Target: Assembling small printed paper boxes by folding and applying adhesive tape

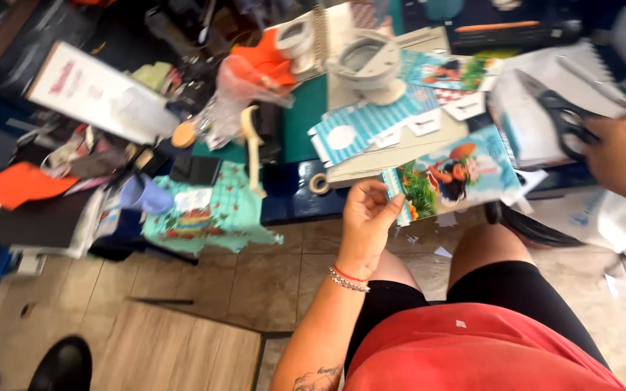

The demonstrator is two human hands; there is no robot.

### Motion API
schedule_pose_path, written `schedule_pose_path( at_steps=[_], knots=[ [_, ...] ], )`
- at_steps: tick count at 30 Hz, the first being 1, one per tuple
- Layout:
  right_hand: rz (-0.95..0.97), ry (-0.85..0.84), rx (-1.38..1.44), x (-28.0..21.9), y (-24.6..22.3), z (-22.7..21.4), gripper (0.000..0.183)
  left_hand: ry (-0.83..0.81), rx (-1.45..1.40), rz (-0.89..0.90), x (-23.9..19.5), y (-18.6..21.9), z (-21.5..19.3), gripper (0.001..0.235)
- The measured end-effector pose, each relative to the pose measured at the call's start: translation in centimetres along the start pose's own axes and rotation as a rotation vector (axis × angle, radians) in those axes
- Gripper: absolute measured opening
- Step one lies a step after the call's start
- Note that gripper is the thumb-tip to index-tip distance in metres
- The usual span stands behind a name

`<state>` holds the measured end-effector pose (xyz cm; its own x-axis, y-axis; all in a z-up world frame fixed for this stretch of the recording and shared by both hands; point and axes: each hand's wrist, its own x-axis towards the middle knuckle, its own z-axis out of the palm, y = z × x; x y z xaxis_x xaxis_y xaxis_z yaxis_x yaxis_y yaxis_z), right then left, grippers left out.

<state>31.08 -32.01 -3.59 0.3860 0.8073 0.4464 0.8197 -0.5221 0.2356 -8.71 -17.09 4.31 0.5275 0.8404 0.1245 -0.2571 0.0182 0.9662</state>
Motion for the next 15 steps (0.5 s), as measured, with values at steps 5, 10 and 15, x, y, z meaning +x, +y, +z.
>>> schedule_pose_path(
  at_steps=[5,10,15],
  knots=[
    [0.082,-0.165,0.103,-0.2,0.7,6.8,0.049,0.168,-0.505,-0.204,-0.2,-3.6,-0.8,0.029],
    [0.13,-0.211,0.035,2.8,-0.6,3.5,0.032,0.33,-0.547,-0.267,-1.1,-0.4,1.8,0.038],
    [0.255,-0.071,0.703,0.4,0.6,3.4,0.075,0.42,-0.55,-0.167,-1.9,2.1,3.2,0.034]
  ],
)
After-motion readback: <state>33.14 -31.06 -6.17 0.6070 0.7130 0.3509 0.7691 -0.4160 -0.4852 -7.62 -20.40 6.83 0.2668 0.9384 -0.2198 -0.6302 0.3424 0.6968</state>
